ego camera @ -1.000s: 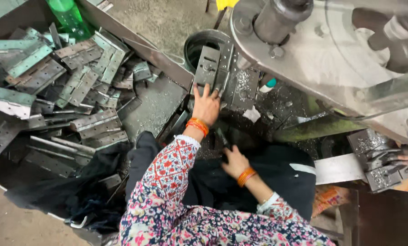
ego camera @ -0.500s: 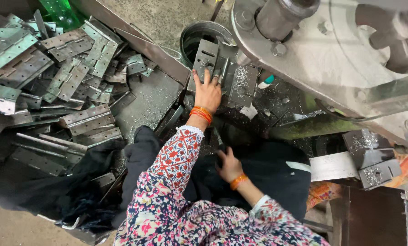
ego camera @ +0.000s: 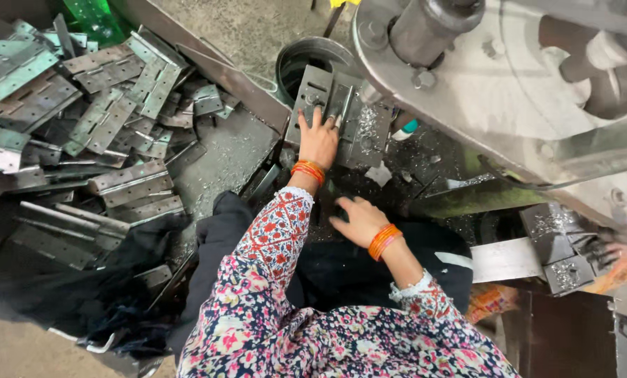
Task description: The person places metal plates one by one into a fabrication machine, holding them in place by hand while a mechanical component presses down on them, then moves the finished parts into a storage bin.
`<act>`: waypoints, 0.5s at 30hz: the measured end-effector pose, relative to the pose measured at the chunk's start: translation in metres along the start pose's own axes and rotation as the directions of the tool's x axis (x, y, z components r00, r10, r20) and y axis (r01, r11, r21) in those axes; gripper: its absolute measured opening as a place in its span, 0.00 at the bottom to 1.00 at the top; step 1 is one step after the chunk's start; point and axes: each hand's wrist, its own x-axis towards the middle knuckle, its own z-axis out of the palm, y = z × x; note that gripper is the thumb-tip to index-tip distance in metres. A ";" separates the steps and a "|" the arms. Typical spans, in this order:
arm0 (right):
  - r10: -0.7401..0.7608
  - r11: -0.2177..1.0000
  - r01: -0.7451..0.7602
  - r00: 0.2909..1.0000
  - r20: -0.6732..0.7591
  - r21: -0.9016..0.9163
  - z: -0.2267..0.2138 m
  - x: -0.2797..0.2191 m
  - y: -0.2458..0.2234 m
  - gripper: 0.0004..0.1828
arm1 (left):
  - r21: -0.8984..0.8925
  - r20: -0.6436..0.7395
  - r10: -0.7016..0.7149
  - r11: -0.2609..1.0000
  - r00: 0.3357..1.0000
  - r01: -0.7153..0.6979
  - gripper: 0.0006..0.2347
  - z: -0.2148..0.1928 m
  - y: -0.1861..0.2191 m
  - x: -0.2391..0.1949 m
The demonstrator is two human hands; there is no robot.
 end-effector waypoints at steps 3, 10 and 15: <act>0.046 0.999 -0.046 0.999 -0.012 -0.025 0.031 -0.001 0.008 0.30 | -0.027 -0.024 -0.005 1.000 1.000 0.004 0.18 -0.003 -0.001 0.013; 0.157 0.979 -0.135 0.976 -0.148 0.154 0.144 -0.021 0.021 0.29 | 0.033 0.062 0.052 0.998 0.997 -0.055 0.19 -0.021 -0.001 0.001; 0.082 0.994 -0.078 0.995 -0.055 0.072 0.089 -0.009 0.016 0.29 | 0.058 0.064 0.042 0.997 0.997 -0.046 0.22 -0.019 -0.001 -0.008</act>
